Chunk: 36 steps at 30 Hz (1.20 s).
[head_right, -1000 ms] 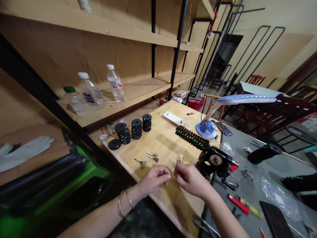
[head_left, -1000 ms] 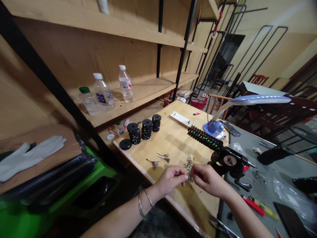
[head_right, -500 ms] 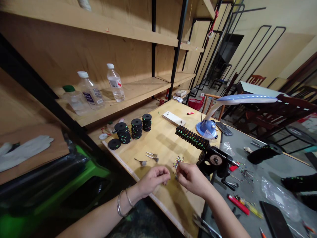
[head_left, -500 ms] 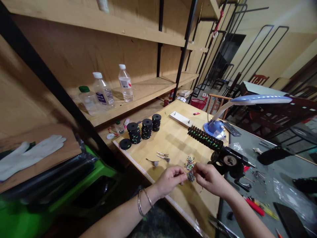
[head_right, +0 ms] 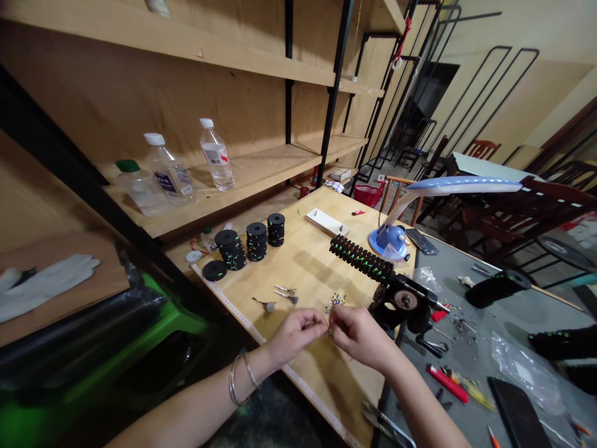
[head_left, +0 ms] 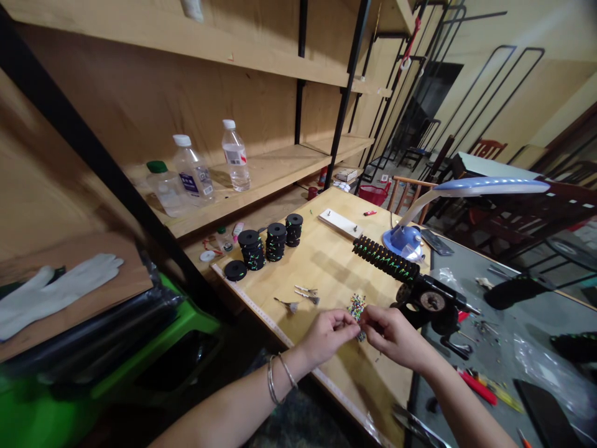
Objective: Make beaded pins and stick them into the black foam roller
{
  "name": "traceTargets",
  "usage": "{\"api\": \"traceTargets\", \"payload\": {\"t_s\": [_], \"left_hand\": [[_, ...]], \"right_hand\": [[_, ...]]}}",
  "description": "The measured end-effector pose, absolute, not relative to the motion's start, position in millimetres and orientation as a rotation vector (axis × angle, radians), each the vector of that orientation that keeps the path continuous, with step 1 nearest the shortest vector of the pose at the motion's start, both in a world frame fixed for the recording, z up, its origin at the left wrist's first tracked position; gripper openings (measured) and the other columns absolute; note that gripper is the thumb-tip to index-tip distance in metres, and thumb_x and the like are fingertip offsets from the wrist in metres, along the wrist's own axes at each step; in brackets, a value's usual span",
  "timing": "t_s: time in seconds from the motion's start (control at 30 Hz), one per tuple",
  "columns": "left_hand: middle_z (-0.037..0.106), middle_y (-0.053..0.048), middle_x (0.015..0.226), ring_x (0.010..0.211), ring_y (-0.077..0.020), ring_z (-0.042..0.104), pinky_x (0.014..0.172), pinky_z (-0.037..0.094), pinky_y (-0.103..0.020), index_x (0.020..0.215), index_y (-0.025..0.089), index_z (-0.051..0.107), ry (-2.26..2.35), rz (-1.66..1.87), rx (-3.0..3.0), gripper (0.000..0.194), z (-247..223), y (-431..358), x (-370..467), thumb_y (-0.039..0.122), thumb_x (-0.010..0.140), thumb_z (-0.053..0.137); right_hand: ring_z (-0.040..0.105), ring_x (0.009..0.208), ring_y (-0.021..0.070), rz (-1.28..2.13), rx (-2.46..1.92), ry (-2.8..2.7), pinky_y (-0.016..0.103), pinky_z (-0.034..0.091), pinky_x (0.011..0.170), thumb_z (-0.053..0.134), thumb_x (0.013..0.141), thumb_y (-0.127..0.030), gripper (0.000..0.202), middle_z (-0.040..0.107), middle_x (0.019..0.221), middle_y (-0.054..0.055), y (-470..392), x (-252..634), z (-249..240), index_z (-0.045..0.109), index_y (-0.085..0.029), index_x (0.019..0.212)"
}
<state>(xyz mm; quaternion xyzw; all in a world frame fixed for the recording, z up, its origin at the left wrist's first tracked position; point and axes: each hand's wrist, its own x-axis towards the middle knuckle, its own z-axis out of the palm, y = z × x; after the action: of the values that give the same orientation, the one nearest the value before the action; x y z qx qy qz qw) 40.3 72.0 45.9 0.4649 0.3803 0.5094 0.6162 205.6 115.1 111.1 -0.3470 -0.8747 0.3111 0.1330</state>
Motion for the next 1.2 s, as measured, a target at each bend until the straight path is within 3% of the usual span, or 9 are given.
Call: {"api": "traceTargets", "payload": {"t_s": [0.33, 0.57, 0.8, 1.03, 1.2], "left_hand": [[0.057, 0.0, 0.065, 0.065, -0.0129, 0.049, 0.065, 0.038, -0.025, 0.067, 0.014, 0.063, 0.879, 1.181, 1.036, 0.027, 44.2, 71.4, 38.7, 0.039, 0.072, 0.072], [0.045, 0.005, 0.057, 0.055, -0.0094, 0.039, 0.055, 0.03, -0.023, 0.065, 0.016, 0.055, 0.893, 1.139, 0.96, 0.03, 41.1, 67.7, 35.5, 0.041, 0.072, 0.07], [0.042, 0.007, 0.055, 0.053, -0.0081, 0.036, 0.053, 0.027, -0.023, 0.066, 0.017, 0.053, 0.902, 1.149, 0.912, 0.028, 42.8, 65.9, 34.3, 0.039, 0.072, 0.068], [0.059, 0.001, 0.062, 0.053, -0.0095, 0.049, 0.05, 0.026, -0.023, 0.072, 0.015, 0.058, 0.844, 1.052, 0.784, 0.027, 44.9, 66.6, 30.5, 0.041, 0.075, 0.062], [0.062, -0.001, 0.061, 0.053, -0.0107, 0.05, 0.052, 0.029, -0.025, 0.075, 0.015, 0.06, 0.835, 1.068, 0.772, 0.026, 44.2, 66.2, 29.8, 0.041, 0.075, 0.058]], "right_hand": [[0.039, 0.053, 0.0103, 0.911, -1.012, -2.532, 0.02, 0.032, 0.051, 0.047, 0.079, -0.015, 0.011, 0.041, 0.058, -0.006, 116.5, 207.2, 107.1, 0.048, -0.02, 0.069], [0.04, 0.052, 0.0107, 0.901, -1.016, -2.558, 0.02, 0.032, 0.05, 0.046, 0.083, -0.019, 0.014, 0.044, 0.057, -0.005, 116.1, 204.3, 107.7, 0.049, -0.02, 0.069], [0.045, 0.052, 0.0115, 0.831, -1.035, -2.581, 0.021, 0.033, 0.049, 0.048, 0.081, -0.017, 0.013, 0.05, 0.057, -0.004, 116.4, 200.7, 111.5, 0.053, -0.02, 0.07], [0.051, 0.055, 0.0129, 0.836, -1.017, -2.613, 0.021, 0.039, 0.053, 0.047, 0.088, -0.022, 0.016, 0.057, 0.061, 0.0, 118.2, 200.6, 112.2, 0.058, -0.019, 0.076], [0.058, 0.063, 0.0148, 0.872, -0.984, -2.618, 0.023, 0.043, 0.06, 0.045, 0.091, -0.024, 0.02, 0.063, 0.068, 0.002, 118.8, 200.1, 113.3, 0.061, -0.02, 0.079]]}}
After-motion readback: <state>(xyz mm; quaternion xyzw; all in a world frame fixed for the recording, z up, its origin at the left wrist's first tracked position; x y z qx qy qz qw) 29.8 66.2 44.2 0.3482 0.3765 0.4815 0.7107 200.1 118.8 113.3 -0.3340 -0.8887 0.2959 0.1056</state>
